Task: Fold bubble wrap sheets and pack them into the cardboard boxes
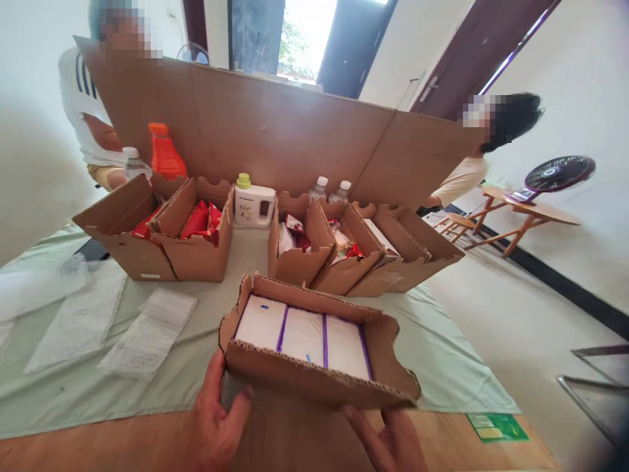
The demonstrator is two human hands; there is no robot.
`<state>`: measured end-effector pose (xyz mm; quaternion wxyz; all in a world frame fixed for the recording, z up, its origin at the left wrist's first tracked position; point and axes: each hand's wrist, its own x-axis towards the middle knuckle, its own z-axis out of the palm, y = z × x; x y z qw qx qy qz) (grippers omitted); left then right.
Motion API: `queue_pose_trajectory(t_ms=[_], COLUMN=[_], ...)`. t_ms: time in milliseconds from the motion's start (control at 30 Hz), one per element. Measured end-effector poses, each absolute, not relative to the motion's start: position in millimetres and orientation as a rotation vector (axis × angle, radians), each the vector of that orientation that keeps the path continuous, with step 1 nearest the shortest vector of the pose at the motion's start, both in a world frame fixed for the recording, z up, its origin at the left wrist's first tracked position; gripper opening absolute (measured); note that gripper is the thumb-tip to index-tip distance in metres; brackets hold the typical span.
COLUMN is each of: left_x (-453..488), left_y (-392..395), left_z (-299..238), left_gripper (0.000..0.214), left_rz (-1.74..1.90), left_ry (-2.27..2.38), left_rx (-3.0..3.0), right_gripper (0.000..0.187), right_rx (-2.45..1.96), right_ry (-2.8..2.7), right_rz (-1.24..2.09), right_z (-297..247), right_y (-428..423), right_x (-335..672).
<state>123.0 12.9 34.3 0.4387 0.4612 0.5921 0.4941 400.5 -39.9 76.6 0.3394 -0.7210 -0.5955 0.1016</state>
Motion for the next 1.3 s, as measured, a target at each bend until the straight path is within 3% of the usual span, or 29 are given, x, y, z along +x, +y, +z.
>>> queue_pose_trajectory(t_ms=[200, 367, 500, 600, 667, 867, 967, 1100, 1200, 1300], left_x=[145.9, 149.8, 111.0, 54.8, 16.6, -36.6, -36.8, -27.7, -15.3, -2.2], left_y=[85.1, 89.8, 77.5, 72.4, 72.2, 78.2, 79.8, 71.9, 51.7, 24.3], left_z=[69.0, 66.0, 58.5, 56.0, 55.1, 50.1, 42.6, 41.5, 58.4, 85.0], left_gripper=[0.071, 0.078, 0.060, 0.038, 0.036, 0.049, 0.035, 0.013, 0.012, 0.018], left_rz=[1.316, 1.236, 1.198, 1.215, 1.159, 0.797, 0.825, 0.962, 1.015, 0.944], left_ry=[1.255, 1.308, 1.484, 1.839, 2.102, 2.450, 2.433, 2.322, 2.157, 1.935], left_rx=[1.194, 1.308, 1.641, 1.896, 1.954, 1.792, 1.743, 1.720, 1.746, 1.755], right_gripper=[0.035, 0.040, 0.047, 0.063, 0.066, 0.034, 0.025, 0.028, 0.036, 0.070], right_rx=[-1.668, -1.589, -1.675, -1.744, -1.789, -1.698, -1.387, -1.158, -1.111, -1.086], right_ry=[-1.530, -1.415, -1.365, -1.353, -1.362, -1.729, -1.954, -2.004, -2.034, -2.114], right_rz=[0.432, 0.542, 0.621, 0.693, 0.647, 0.256, 0.137, 0.202, 0.322, 0.417], right_z=[97.6, 85.3, 54.6, 29.5, 17.0, 13.1, 22.9, 46.2, 72.6, 97.1], right_y=[53.1, 87.2, 76.9, 53.2, 34.0, 2.2, 5.3, 19.7, 31.1, 34.9], right_x=[407.8, 416.6, 416.8, 413.7, 409.6, 381.6, 349.7, 294.7, 261.2, 241.1])
